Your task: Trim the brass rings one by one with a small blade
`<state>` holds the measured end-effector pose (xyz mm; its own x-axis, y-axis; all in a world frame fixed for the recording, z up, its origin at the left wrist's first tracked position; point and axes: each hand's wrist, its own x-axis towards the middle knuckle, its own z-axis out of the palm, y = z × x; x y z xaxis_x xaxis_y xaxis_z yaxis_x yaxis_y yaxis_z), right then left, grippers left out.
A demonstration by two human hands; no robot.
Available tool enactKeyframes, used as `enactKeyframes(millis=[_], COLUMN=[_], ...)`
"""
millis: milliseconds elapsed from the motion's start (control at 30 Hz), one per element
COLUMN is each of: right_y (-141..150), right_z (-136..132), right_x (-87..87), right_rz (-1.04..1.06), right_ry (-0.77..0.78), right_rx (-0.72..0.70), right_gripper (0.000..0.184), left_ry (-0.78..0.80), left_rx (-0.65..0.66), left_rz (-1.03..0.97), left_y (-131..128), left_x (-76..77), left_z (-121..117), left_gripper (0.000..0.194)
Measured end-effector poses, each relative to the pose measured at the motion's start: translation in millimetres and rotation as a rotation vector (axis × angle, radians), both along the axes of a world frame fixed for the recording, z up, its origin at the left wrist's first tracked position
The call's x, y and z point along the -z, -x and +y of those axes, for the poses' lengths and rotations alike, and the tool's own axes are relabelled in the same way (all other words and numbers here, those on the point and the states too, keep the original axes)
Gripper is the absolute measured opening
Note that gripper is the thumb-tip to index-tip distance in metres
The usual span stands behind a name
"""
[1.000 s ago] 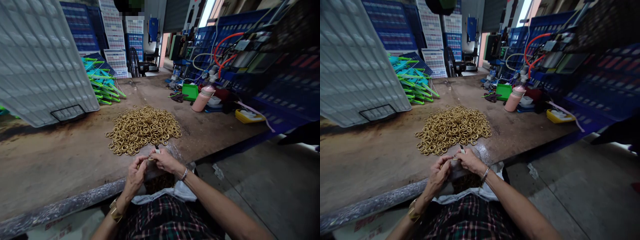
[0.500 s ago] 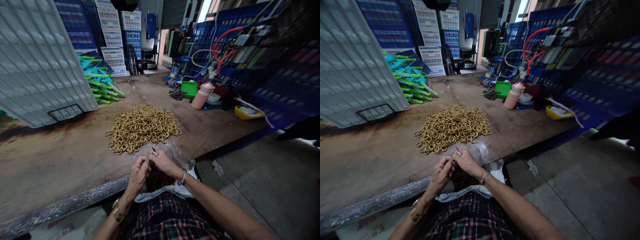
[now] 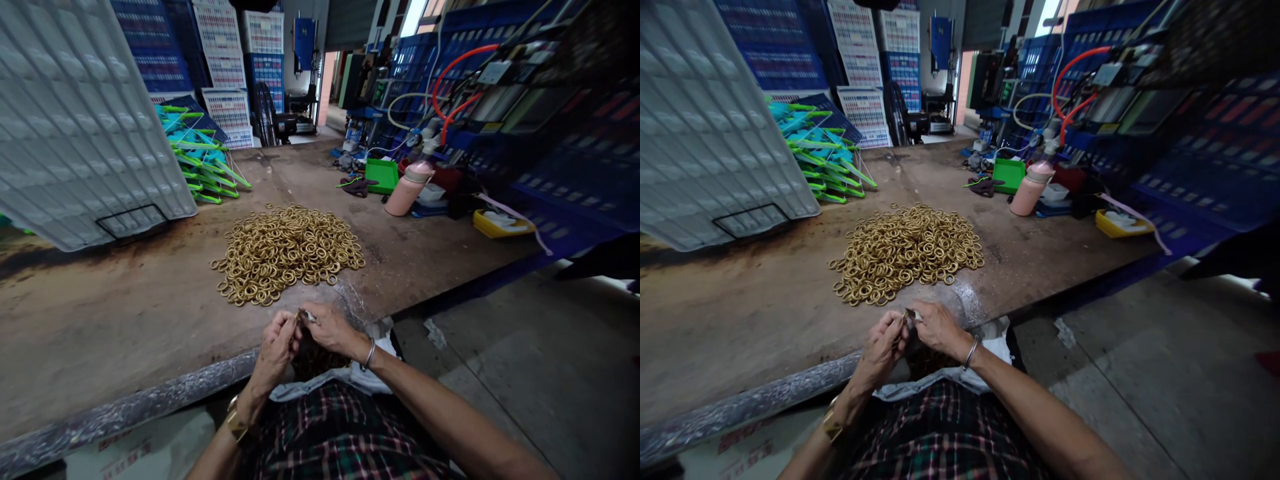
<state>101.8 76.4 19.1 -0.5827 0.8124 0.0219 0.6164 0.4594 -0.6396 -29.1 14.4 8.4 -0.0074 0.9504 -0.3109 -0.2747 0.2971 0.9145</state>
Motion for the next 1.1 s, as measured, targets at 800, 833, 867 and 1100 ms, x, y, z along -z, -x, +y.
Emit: enactKeyframes(millis=[800,833,867,1100], right_y=[3,6,9,38], right_z=[33,36,38,54], right_x=[6.3,7.9,9.6,12.4], right_rz=[-0.417,-0.378,-0.338,-0.285], right_ry=[-0.137,-0.151,-0.162,-0.188], right_rx=[0.095,0.093,0.094,0.106], right_gripper=[0.023,0.022,0.023,0.029], left_ry=[-0.023,-0.01,-0.004,0.02], left_rx=[0.05,0.016,-0.021,-0.086], left_rz=[-0.138,-0.205,-0.259,-0.411], left_y=[-7,-7,-5,8], left_x=[-10.2,-9.4,-8.4,-12.4], left_z=[-5,-3,-1,0], left_gripper=[0.032,0.032,0.031,0.023])
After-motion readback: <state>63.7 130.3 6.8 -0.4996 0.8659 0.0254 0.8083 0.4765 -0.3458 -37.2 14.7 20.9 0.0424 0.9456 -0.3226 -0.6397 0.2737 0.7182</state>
